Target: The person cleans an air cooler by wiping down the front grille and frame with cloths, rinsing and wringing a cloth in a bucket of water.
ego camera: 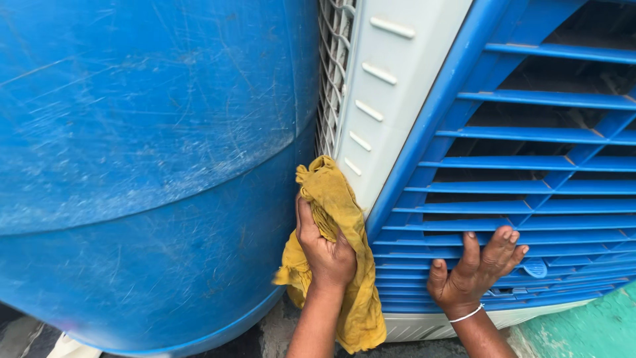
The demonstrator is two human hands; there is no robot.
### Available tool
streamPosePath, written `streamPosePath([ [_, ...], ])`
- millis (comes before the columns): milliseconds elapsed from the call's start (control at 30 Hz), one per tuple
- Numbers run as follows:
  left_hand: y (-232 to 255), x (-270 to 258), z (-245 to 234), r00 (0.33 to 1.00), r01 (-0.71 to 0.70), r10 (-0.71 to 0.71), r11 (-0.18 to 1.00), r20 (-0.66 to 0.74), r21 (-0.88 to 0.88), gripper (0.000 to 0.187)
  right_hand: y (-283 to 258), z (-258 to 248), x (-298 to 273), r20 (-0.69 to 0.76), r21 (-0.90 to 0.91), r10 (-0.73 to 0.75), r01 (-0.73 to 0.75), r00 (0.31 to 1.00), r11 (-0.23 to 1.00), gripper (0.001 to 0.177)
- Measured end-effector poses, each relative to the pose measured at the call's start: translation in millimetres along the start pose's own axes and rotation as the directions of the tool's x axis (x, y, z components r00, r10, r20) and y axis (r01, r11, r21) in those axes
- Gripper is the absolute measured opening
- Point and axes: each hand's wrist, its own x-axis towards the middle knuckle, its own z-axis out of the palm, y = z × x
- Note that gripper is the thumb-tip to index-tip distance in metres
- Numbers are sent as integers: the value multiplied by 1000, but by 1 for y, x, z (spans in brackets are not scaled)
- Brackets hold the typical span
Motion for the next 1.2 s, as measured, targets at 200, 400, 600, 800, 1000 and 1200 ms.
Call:
streamPosePath([
  [200,-26,-17,-23,987,140,-141,990,78,25,92,-7,0,-1,9,11,53,-53,999,999,61],
  [400,-27,-47,-62,972,41,-142,887,186,459,85,-9,0,-4,36,13,81,-81,996,997,60],
  [600,17,-40,-73,941,-75,-209,636,266,768,48,-7,1,-6,50,-26,83,-82,995,996,61],
  [800,69,12,-30,999,22,-33,959,33,282,22,-7,0,-6,42,-16,82,-82,996,997,60],
  [1000,96,51,31,906,-416,413,820,95,394,37,-9,0,-4,17,-5,78,-78,997,997,62],
  [1200,25,-26,6,928,-367,351,804,124,469,52,-9,-1,-4,16,12,71,-71,997,997,61],
])
